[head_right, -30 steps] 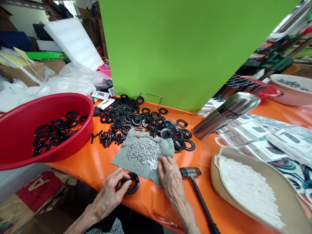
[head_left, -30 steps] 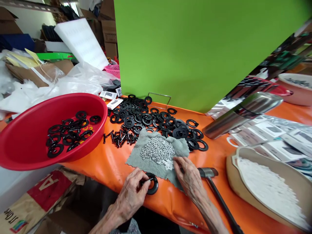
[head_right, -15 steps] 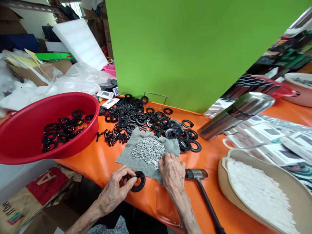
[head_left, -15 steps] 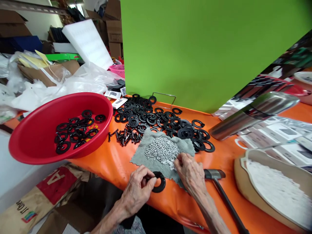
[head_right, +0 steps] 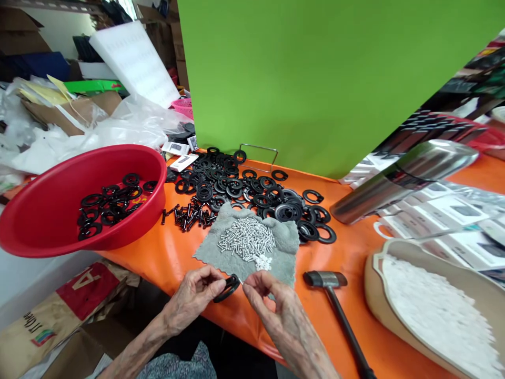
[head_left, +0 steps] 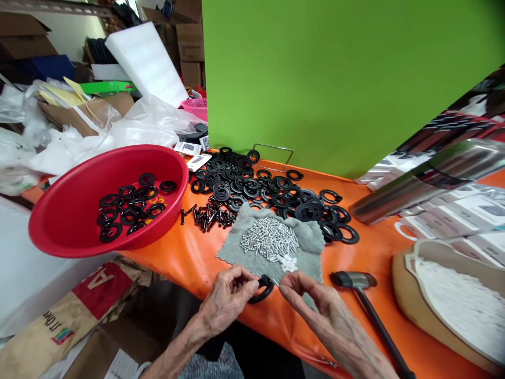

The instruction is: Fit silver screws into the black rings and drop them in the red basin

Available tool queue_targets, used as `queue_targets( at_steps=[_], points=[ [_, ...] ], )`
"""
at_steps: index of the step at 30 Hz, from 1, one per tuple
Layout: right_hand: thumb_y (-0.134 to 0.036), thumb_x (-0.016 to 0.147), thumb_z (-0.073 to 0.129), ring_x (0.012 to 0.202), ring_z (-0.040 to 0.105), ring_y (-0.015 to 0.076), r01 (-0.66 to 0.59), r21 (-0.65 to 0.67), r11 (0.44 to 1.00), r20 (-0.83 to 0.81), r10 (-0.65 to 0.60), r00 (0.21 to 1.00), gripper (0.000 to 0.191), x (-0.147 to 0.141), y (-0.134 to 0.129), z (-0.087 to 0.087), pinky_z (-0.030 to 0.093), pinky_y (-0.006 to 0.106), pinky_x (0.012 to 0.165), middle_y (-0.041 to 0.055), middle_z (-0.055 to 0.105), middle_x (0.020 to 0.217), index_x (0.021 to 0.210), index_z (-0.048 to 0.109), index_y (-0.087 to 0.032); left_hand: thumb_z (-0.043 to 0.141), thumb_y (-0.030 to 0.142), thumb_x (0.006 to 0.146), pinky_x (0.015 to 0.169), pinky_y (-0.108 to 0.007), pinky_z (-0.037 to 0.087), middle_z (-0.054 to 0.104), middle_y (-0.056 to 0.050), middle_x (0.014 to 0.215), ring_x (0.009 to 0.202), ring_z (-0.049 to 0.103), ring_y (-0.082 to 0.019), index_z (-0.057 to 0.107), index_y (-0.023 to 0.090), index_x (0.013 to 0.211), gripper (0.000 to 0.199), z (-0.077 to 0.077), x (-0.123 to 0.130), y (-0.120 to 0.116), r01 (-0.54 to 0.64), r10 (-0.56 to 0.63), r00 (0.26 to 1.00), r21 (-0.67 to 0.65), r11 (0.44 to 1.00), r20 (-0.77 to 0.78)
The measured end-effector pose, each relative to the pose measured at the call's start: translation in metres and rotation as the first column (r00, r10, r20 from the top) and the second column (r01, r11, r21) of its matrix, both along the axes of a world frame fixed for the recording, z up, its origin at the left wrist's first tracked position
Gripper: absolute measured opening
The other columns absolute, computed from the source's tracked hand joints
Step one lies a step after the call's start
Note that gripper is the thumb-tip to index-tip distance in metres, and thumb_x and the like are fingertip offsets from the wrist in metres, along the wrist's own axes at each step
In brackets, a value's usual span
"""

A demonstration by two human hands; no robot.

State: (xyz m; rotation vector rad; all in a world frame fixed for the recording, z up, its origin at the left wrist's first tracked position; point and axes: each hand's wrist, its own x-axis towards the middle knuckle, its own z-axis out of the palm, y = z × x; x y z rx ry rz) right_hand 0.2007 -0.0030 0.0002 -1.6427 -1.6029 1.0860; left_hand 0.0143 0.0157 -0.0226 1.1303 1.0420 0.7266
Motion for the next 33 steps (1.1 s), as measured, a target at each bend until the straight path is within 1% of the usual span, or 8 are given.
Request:
queue_targets(
  at_steps=[5,12,15,18,22,28,31,33],
  points=[
    [-0.046,0.087,0.049,0.062,0.05,0.0149,-0.05,-0.043,0.998,0.012,0.05,0.999,0.03,-0.004,0.002,0.005,0.04,0.027,0.058,-0.0019,0.054,0.063,0.071,0.057,-0.022,0.056,0.033,0.085,0.059,-0.023,0.035,0.052,0.0,0.072,0.062,0.043,-0.011,0.06,0.012,0.082,0.022,0.0,0.0,0.0,0.014,0.005,0.989,0.125,0.992,-0.147],
    [-0.037,0.09,0.047,0.058,0.053,0.0135,-0.144,0.069,0.987,0.136,0.133,0.982,0.024,-0.003,0.001,-0.009,0.043,0.027,0.056,-0.0017,0.057,0.063,0.074,0.055,-0.022,0.053,0.024,0.088,0.06,-0.023,0.036,0.048,0.002,0.071,0.062,0.043,-0.011,0.059,0.014,0.076,0.016,0.003,0.0,-0.001,0.07,0.028,0.954,0.311,0.948,-0.3],
    [-0.034,0.092,0.047,0.058,0.053,0.0139,-0.147,0.211,0.966,0.253,0.092,0.963,0.02,-0.007,-0.005,-0.018,0.042,0.027,0.055,-0.001,0.058,0.063,0.077,0.054,-0.023,0.052,0.021,0.089,0.06,-0.022,0.037,0.049,0.001,0.073,0.063,0.045,-0.011,0.059,0.014,0.077,0.015,0.003,-0.001,-0.002,0.091,0.036,0.945,0.367,0.926,-0.325],
    [-0.029,0.095,0.043,0.057,0.051,0.0141,-0.164,0.351,0.922,0.347,0.035,0.937,0.017,-0.013,-0.01,-0.023,0.042,0.03,0.059,-0.0007,0.057,0.064,0.081,0.052,-0.023,0.052,0.017,0.089,0.063,-0.022,0.038,0.051,0.0,0.075,0.067,0.049,-0.012,0.059,0.014,0.08,0.012,0.001,-0.001,-0.004,0.115,0.046,0.938,0.433,0.894,-0.345],
    [-0.025,0.096,0.04,0.056,0.049,0.0141,-0.199,0.466,0.862,0.392,0.0,0.92,0.014,-0.017,-0.012,-0.025,0.039,0.031,0.061,-0.0018,0.054,0.066,0.084,0.048,-0.023,0.05,0.012,0.089,0.069,-0.024,0.041,0.054,-0.002,0.079,0.075,0.053,-0.015,0.059,0.014,0.085,0.011,-0.002,0.001,-0.006,0.131,0.08,0.93,0.526,0.84,-0.359],
    [-0.022,0.097,0.039,0.061,0.048,0.0154,-0.165,0.53,0.832,0.377,-0.057,0.924,0.015,-0.022,-0.009,-0.036,0.036,0.031,0.061,-0.0012,0.051,0.069,0.084,0.047,-0.023,0.048,0.012,0.091,0.07,-0.024,0.043,0.055,-0.003,0.08,0.075,0.053,-0.015,0.058,0.016,0.085,0.013,-0.003,0.001,-0.003,0.111,0.108,0.939,0.584,0.804,-0.327],
    [-0.025,0.097,0.039,0.061,0.048,0.0155,-0.135,0.543,0.829,0.347,-0.075,0.935,0.016,-0.024,-0.012,-0.039,0.037,0.031,0.062,-0.0007,0.051,0.071,0.084,0.047,-0.022,0.047,0.015,0.091,0.068,-0.024,0.043,0.055,-0.002,0.08,0.073,0.052,-0.014,0.059,0.016,0.085,0.013,-0.003,-0.001,-0.002,0.101,0.113,0.939,0.578,0.81,-0.324],
    [-0.026,0.096,0.04,0.062,0.048,0.0153,-0.123,0.532,0.838,0.328,-0.07,0.942,0.014,-0.024,-0.015,-0.039,0.038,0.031,0.061,-0.0007,0.052,0.07,0.086,0.048,-0.022,0.048,0.018,0.091,0.067,-0.025,0.042,0.055,-0.002,0.079,0.071,0.051,-0.014,0.059,0.017,0.084,0.014,-0.002,-0.001,-0.002,0.089,0.119,0.934,0.543,0.835,-0.336]
  ],
)
